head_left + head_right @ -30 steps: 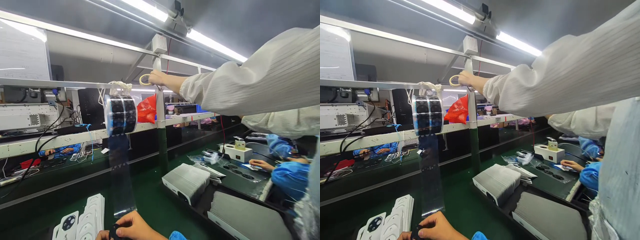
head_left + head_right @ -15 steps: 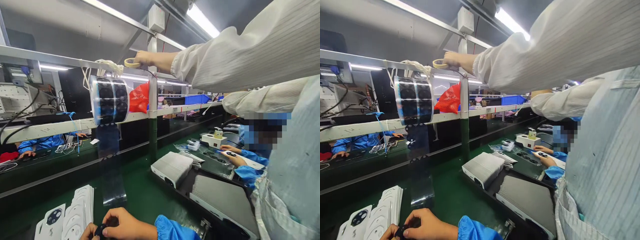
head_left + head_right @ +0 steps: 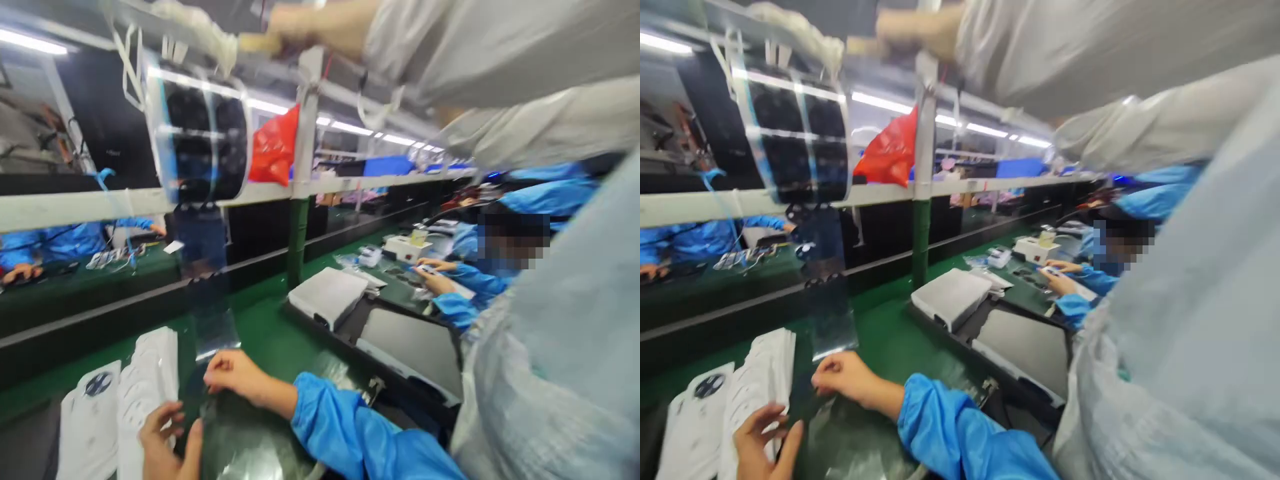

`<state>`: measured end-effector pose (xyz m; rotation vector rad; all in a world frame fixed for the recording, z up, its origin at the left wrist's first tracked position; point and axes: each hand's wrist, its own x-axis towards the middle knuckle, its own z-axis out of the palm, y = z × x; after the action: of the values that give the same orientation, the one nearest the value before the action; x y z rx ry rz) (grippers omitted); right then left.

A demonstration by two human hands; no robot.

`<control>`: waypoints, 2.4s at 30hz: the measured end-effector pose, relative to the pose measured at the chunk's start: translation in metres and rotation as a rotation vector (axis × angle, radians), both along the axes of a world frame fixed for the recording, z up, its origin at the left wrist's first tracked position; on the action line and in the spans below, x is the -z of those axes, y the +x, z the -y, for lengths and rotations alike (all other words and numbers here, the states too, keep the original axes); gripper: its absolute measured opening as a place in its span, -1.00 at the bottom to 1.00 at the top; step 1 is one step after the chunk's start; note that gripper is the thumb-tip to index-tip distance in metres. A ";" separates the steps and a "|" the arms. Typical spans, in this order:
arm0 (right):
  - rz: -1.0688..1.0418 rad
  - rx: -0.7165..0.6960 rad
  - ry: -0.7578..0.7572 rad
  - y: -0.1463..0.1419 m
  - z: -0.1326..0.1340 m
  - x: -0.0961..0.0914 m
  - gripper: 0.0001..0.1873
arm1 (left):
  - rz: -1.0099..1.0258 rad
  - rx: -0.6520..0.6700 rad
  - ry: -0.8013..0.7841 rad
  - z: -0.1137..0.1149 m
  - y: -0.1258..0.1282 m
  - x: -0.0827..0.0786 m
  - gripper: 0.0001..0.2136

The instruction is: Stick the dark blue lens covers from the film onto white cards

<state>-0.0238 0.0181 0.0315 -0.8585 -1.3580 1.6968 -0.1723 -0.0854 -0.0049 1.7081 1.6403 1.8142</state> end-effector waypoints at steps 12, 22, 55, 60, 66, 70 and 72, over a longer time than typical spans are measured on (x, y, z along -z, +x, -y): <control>0.030 0.256 -0.171 0.010 -0.012 0.028 -0.49 | -0.958 0.481 -0.172 0.060 0.001 0.004 -0.62; 0.186 0.371 0.020 -0.006 -0.008 0.027 -0.50 | -1.017 0.339 -0.529 0.095 -0.034 0.003 -0.34; 0.494 -0.123 -0.028 -0.038 0.053 0.025 -0.71 | -1.160 0.343 -0.284 0.106 -0.027 0.007 -0.55; 0.472 -0.166 -0.020 -0.038 0.049 0.019 -0.56 | -1.159 0.369 -0.295 0.106 -0.028 0.007 -0.54; 0.432 -0.180 -0.043 -0.037 0.047 0.019 -0.57 | -1.163 0.391 -0.296 0.106 -0.029 0.006 -0.52; 0.441 -0.241 -0.009 -0.038 0.041 0.018 -0.68 | -1.165 0.380 -0.283 0.107 -0.028 0.007 -0.53; 0.460 -0.265 0.026 -0.041 0.036 0.019 -0.71 | -1.164 0.378 -0.287 0.107 -0.027 0.007 -0.53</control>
<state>-0.0650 -0.0184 0.0129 -1.1433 -1.8650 1.7366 -0.1998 -0.1925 -0.0122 2.8515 1.5164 0.2991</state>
